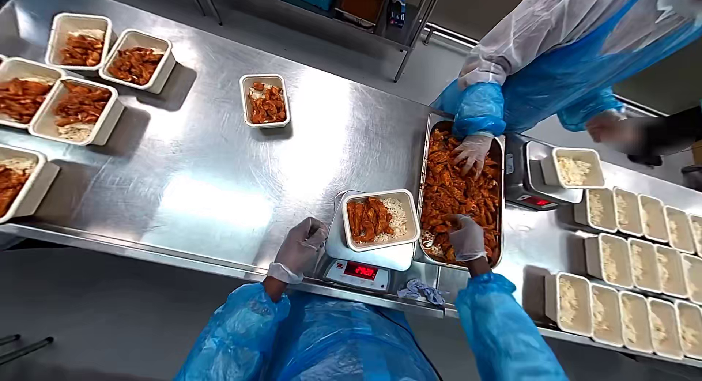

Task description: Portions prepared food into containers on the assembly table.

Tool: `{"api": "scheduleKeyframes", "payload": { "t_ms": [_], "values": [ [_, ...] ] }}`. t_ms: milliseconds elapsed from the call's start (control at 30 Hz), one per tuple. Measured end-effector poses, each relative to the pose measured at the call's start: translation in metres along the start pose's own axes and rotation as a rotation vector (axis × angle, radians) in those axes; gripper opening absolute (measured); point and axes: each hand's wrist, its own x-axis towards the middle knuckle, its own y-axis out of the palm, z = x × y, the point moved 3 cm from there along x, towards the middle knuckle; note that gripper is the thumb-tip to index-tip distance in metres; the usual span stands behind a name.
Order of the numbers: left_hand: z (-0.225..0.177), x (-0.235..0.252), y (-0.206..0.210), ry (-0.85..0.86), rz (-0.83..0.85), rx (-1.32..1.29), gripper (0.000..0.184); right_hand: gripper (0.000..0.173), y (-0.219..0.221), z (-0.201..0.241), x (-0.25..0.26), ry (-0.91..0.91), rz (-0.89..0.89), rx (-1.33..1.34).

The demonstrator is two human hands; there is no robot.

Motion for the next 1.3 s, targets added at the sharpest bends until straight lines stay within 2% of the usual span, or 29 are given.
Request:
{"api": "scheduleKeyframes", "payload": {
  "t_ms": [67,133,267,333,433,533,600,667,767,867,967,1100,1200,1300],
  "values": [
    [0.004,0.005,-0.004,0.001,-0.008,0.002,0.013,0.041,0.041,-0.026,0.016,-0.032,0.079,-0.109],
    [0.004,0.001,-0.008,0.013,-0.015,0.01,0.014,0.05,0.065,-0.028,0.018,-0.05,0.087,-0.201],
    [0.0,-0.007,-0.006,0.016,-0.023,0.022,0.015,0.039,0.073,-0.028,0.018,-0.039,0.044,-0.327],
    [0.0,-0.011,-0.004,-0.007,-0.014,0.016,0.015,0.041,0.071,-0.028,0.02,-0.007,0.039,-0.366],
    [0.005,-0.013,-0.001,-0.022,-0.016,-0.014,0.015,0.038,0.044,-0.025,0.015,0.02,-0.036,-0.24],
    [0.012,-0.007,0.003,-0.02,-0.003,-0.016,0.016,0.03,-0.012,-0.009,-0.005,0.056,-0.16,-0.035],
    [0.01,-0.007,0.009,-0.026,0.021,-0.01,0.016,0.028,-0.049,0.002,-0.022,0.11,-0.166,0.218],
    [0.002,-0.007,0.017,-0.037,0.057,-0.003,0.016,0.03,-0.076,0.027,-0.039,0.103,-0.089,0.551],
    [-0.005,-0.007,0.031,-0.027,0.096,-0.004,0.018,0.033,-0.087,0.08,-0.059,-0.108,0.07,0.753],
    [-0.008,-0.006,0.042,0.011,0.104,-0.016,0.017,0.033,-0.069,0.135,-0.069,-0.272,0.257,0.714],
    [-0.005,-0.006,0.041,0.009,0.093,-0.01,0.017,0.034,-0.028,0.165,-0.071,-0.354,0.419,0.61],
    [-0.003,-0.009,0.037,0.026,0.092,0.016,0.017,0.03,0.014,0.178,-0.071,-0.564,0.357,0.43],
    [-0.001,-0.009,0.038,0.017,0.081,0.019,0.018,0.029,0.017,0.185,-0.071,-0.71,0.259,0.23],
    [-0.004,-0.013,0.042,0.001,0.089,0.024,0.018,0.024,0.014,0.186,-0.067,-0.746,0.25,0.093]
  ]
}}
